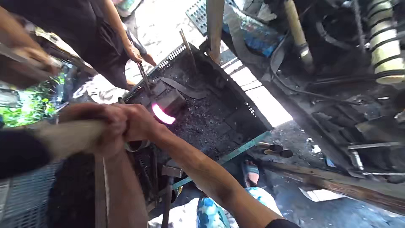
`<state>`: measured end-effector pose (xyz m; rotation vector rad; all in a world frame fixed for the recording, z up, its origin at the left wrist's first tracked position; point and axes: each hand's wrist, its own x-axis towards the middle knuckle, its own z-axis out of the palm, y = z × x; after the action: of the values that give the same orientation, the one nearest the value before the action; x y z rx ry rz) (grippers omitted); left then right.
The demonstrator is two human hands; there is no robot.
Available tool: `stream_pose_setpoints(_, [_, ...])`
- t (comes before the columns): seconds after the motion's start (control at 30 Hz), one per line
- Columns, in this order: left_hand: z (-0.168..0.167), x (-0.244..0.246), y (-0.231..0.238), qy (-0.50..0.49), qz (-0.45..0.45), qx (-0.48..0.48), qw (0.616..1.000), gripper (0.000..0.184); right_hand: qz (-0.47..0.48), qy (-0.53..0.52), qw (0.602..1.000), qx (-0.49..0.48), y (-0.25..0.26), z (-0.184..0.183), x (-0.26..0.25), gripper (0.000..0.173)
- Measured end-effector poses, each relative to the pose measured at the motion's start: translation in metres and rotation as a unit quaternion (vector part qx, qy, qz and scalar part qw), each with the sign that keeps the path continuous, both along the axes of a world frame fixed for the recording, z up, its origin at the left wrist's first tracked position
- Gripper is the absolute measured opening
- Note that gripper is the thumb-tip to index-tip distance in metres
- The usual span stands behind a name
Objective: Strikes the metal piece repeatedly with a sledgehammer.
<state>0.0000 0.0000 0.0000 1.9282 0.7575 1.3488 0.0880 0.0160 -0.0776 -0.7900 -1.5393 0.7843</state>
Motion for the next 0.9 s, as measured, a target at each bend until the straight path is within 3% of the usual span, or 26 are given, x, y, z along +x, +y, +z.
stream_pose_setpoints(0.07, [-0.156,-0.020,0.006,-0.075,0.081,-0.129,0.985,0.038,0.042,-0.059,0.980,-0.186,-0.024,-0.133,-0.013,0.050])
stream_pose_setpoints(0.1, [-0.230,-0.025,-0.001,-0.101,0.123,-0.221,0.962,0.025,0.057,-0.081,0.951,-0.292,-0.047,-0.193,-0.018,0.045])
stream_pose_setpoints(0.13, [-0.284,-0.029,-0.010,-0.120,0.148,-0.304,0.933,0.017,0.056,-0.101,0.918,-0.380,-0.067,-0.231,-0.020,0.037])
stream_pose_setpoints(0.17, [-0.310,-0.030,-0.019,-0.148,0.154,-0.360,0.908,0.016,0.064,-0.139,0.886,-0.437,-0.079,-0.245,-0.015,0.040])
stream_pose_setpoints(0.2, [-0.305,-0.031,-0.032,-0.178,0.143,-0.378,0.897,0.018,0.075,-0.178,0.877,-0.440,-0.088,-0.239,-0.010,0.045])
stream_pose_setpoints(0.23, [-0.275,-0.031,-0.049,-0.204,0.129,-0.361,0.901,0.019,0.093,-0.201,0.883,-0.413,-0.097,-0.219,-0.006,0.048])
stream_pose_setpoints(0.3, [-0.192,-0.031,-0.092,-0.235,0.094,-0.276,0.927,0.024,0.131,-0.203,0.915,-0.322,-0.120,-0.153,-0.003,0.047])
stream_pose_setpoints(0.4, [-0.063,-0.028,-0.119,-0.163,0.024,-0.120,0.979,0.039,0.118,-0.132,0.973,-0.147,-0.124,-0.044,-0.003,0.046])
stream_pose_setpoints(0.5, [0.050,-0.037,-0.105,-0.051,0.013,-0.019,0.998,0.042,0.062,-0.065,0.995,0.038,-0.085,0.059,-0.013,0.040])
stream_pose_setpoints(0.57, [0.091,-0.045,-0.068,0.001,-0.014,0.043,0.999,0.037,0.019,-0.056,0.993,0.098,-0.045,0.096,-0.020,0.039])
stream_pose_setpoints(0.6, [0.087,-0.042,-0.043,-0.002,-0.021,0.062,0.998,0.035,0.003,-0.035,0.994,0.107,-0.021,0.084,-0.026,0.038])
stream_pose_setpoints(0.63, [0.061,-0.039,-0.020,-0.030,-0.024,0.053,0.998,0.037,-0.018,0.009,0.993,0.115,0.001,0.040,-0.040,0.037])
stream_pose_setpoints(0.67, [0.010,-0.037,-0.005,-0.063,-0.005,0.009,0.998,0.041,-0.056,0.069,0.988,0.126,0.014,-0.031,-0.063,0.040])
stream_pose_setpoints(0.73, [-0.144,-0.042,0.001,-0.073,0.079,-0.121,0.987,0.042,0.025,-0.017,0.991,-0.127,-0.023,-0.143,-0.044,0.043])
stream_pose_setpoints(0.77, [-0.216,-0.040,-0.004,-0.061,0.133,-0.201,0.969,0.033,0.063,-0.031,0.960,-0.271,-0.046,-0.191,-0.034,0.037])
stream_pose_setpoints(0.8, [-0.267,-0.036,-0.013,-0.043,0.181,-0.276,0.943,0.027,0.090,-0.022,0.922,-0.375,-0.066,-0.226,-0.031,0.028])
stream_pose_setpoints(0.83, [-0.286,-0.031,-0.022,-0.021,0.203,-0.342,0.917,0.030,0.108,-0.006,0.899,-0.424,-0.080,-0.245,-0.026,0.024])
stream_pose_setpoints(0.87, [-0.275,-0.021,-0.027,-0.001,0.204,-0.371,0.906,0.034,0.114,0.011,0.900,-0.420,-0.086,-0.242,-0.016,0.027])
stream_pose_setpoints(0.9, [-0.241,-0.011,-0.035,0.009,0.189,-0.349,0.918,0.038,0.098,0.031,0.919,-0.381,-0.091,-0.220,-0.010,0.031])
